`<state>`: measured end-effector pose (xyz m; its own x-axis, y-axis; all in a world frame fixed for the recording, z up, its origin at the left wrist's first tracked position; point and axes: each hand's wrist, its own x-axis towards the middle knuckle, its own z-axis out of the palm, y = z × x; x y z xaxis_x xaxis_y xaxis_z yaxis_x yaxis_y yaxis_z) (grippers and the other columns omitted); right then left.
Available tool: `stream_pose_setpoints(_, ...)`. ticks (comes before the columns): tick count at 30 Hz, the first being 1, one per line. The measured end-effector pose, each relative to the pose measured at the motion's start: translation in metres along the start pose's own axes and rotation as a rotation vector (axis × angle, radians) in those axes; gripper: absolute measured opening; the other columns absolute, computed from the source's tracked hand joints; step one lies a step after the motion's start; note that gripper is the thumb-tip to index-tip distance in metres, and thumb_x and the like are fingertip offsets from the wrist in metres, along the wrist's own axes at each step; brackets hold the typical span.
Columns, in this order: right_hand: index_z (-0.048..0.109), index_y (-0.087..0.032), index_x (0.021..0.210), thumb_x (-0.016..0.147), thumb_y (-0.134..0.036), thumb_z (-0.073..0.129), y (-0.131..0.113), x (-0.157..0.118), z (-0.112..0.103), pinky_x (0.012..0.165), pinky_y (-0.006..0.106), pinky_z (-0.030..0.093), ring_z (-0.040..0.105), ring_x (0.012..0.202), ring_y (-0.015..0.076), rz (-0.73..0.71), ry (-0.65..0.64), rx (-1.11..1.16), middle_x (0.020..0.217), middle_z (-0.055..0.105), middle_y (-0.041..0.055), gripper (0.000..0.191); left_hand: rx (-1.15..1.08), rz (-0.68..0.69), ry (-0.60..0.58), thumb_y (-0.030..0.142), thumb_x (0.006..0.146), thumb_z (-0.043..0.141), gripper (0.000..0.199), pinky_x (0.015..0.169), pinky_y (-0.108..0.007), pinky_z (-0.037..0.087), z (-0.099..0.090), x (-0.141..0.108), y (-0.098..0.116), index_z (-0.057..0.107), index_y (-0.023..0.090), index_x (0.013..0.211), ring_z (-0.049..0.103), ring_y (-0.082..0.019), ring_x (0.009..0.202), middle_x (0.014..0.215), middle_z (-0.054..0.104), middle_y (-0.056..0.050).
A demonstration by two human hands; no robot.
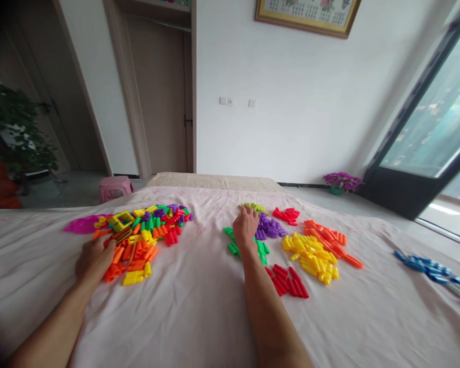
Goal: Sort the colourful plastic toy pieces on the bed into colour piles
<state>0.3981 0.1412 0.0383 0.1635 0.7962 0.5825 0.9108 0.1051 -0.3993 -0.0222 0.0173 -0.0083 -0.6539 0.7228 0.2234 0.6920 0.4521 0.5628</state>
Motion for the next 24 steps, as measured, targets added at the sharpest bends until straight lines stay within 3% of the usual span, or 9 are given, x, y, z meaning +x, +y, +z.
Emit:
stream_pose_setpoints(4,0.069,-0.019,0.122,0.089,-0.007,0.046,-0.05,-0.025,0.011,0.104,0.032,0.039,0.054,0.118,0.0212,-0.273,-0.192,0.201,0.125,0.067,0.0077,0.042,0.012,-0.028,-0.004,0.046,0.091,0.034,0.058,0.099,-0.051,0.048,-0.002,-0.002,0.003,0.06,0.018,0.135,0.056,-0.038,0.12,0.133,0.056,-0.022)
stream_pose_setpoints(8,0.055,-0.023,0.139,0.091,-0.013,0.053,-0.099,-0.068,0.028,0.108,0.036,0.039,0.049,0.128,0.0216,-0.589,-0.377,0.324,0.142,0.057,0.0075,0.049,0.018,-0.018,-0.013,0.044,0.091,0.034,0.058,0.099,-0.05,0.047,-0.003,-0.002,0.003,0.06,0.017,0.135,0.054,-0.037,0.123,0.133,0.057,-0.022)
stream_pose_setpoints(11,0.044,-0.023,0.147,0.093,-0.021,0.057,-0.118,-0.092,0.039,0.111,0.04,0.037,0.043,0.136,0.0235,-0.728,-0.47,0.332,0.151,0.047,0.0105,0.055,0.018,-0.018,-0.009,0.045,0.091,0.034,0.057,0.099,-0.05,0.047,-0.003,-0.001,0.003,0.061,0.018,0.134,0.055,-0.037,0.122,0.133,0.057,-0.021)
stream_pose_setpoints(17,0.061,-0.024,0.121,0.092,-0.033,0.062,-0.123,-0.105,0.038,0.094,0.033,0.044,0.058,0.107,0.0217,-0.733,-0.54,0.279,0.115,0.065,0.007,0.03,0.047,-0.025,-0.022,0.047,0.091,0.032,0.059,0.098,-0.05,0.048,-0.004,-0.001,0.003,0.06,0.019,0.135,0.055,-0.037,0.121,0.133,0.057,-0.02)
stream_pose_setpoints(24,0.063,-0.023,0.105,0.093,-0.03,0.061,-0.122,-0.109,0.031,0.091,0.03,0.042,0.059,0.098,0.0179,-0.774,-0.526,0.296,0.106,0.067,0.0032,0.014,0.112,-0.033,-0.039,0.05,0.091,0.033,0.058,0.088,-0.05,0.053,0.006,0.011,-0.011,0.059,0.022,0.135,0.061,-0.036,0.11,0.131,0.06,-0.018)
